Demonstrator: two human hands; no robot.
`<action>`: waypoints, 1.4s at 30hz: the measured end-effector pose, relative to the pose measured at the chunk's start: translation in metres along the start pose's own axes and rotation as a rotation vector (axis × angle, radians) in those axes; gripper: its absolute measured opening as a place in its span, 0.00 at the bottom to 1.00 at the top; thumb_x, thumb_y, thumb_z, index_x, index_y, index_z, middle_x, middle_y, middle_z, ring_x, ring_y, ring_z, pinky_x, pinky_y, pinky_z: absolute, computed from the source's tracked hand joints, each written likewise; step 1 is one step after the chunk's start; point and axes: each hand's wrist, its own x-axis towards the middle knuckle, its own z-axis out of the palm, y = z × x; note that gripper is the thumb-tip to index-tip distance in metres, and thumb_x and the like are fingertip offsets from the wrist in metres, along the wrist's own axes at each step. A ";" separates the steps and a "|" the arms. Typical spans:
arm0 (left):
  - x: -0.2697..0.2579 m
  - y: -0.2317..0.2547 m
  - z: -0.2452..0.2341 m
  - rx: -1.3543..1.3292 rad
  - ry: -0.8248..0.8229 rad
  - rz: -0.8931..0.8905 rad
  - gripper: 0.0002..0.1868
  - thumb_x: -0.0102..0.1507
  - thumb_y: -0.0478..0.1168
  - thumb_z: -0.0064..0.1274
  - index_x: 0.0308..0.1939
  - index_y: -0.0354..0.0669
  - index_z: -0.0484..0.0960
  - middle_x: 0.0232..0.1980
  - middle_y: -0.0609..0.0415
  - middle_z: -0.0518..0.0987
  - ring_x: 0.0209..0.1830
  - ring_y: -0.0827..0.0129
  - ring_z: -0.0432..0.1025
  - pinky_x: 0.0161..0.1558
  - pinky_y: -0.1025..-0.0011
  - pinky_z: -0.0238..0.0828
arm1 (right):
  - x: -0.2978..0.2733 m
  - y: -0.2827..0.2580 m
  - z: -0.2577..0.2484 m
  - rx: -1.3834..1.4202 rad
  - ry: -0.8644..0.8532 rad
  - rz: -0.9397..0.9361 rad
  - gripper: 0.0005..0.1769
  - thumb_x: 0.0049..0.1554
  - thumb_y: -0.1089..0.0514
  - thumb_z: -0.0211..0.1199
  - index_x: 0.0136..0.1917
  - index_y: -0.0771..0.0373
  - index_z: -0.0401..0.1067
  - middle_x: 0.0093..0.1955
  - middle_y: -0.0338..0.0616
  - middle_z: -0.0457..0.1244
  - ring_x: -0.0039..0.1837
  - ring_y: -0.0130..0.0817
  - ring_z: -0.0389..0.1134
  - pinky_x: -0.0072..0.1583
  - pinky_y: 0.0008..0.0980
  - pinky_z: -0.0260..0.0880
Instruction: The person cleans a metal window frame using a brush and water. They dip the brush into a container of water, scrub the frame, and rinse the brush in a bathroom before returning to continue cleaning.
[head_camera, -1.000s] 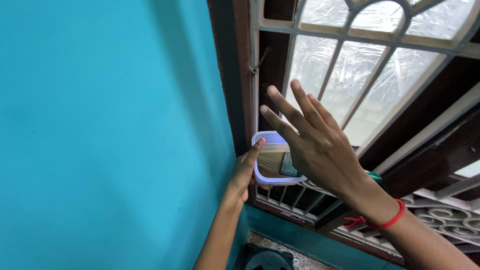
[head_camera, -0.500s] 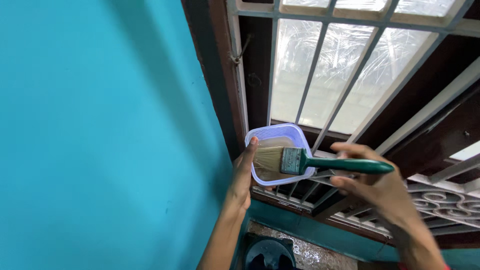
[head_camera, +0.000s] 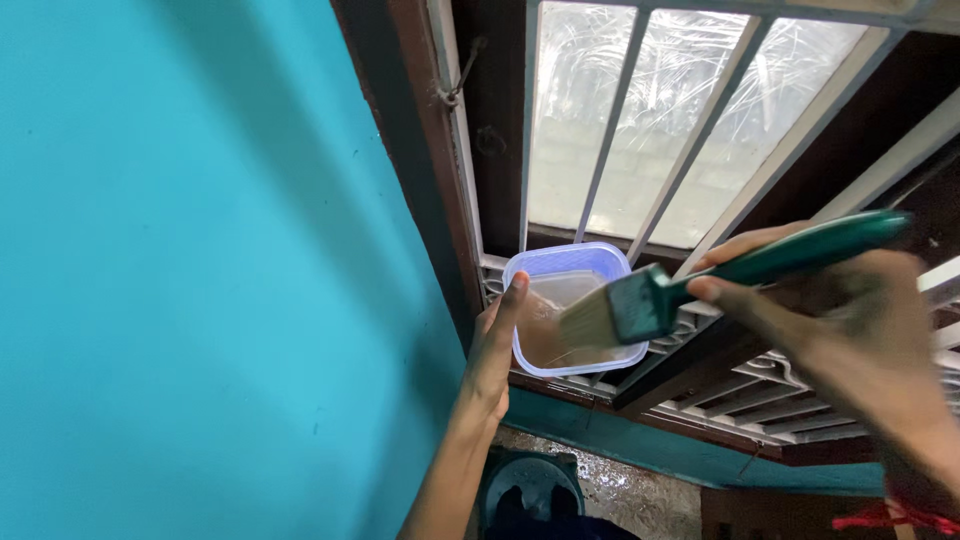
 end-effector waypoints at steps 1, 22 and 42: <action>0.000 0.001 0.001 0.005 -0.014 0.006 0.60 0.46 0.84 0.44 0.65 0.41 0.74 0.64 0.42 0.76 0.74 0.52 0.62 0.73 0.39 0.42 | 0.000 0.002 0.003 -0.013 -0.017 -0.010 0.10 0.52 0.57 0.70 0.49 0.60 0.81 0.44 0.45 0.75 0.33 0.29 0.71 0.31 0.28 0.69; 0.002 0.010 0.022 0.024 -0.086 0.053 0.49 0.54 0.80 0.43 0.49 0.37 0.82 0.47 0.43 0.83 0.59 0.57 0.76 0.69 0.51 0.59 | 0.015 -0.010 -0.047 -0.132 0.052 -0.020 0.17 0.52 0.49 0.67 0.53 0.57 0.75 0.47 0.47 0.72 0.47 0.37 0.77 0.49 0.34 0.79; -0.025 0.000 0.064 0.066 -0.264 -0.018 0.47 0.57 0.77 0.42 0.55 0.37 0.81 0.51 0.48 0.84 0.61 0.65 0.76 0.62 0.60 0.68 | -0.077 0.000 -0.051 0.081 0.145 0.354 0.20 0.52 0.62 0.69 0.57 0.63 0.69 0.50 0.52 0.73 0.56 0.43 0.77 0.60 0.41 0.75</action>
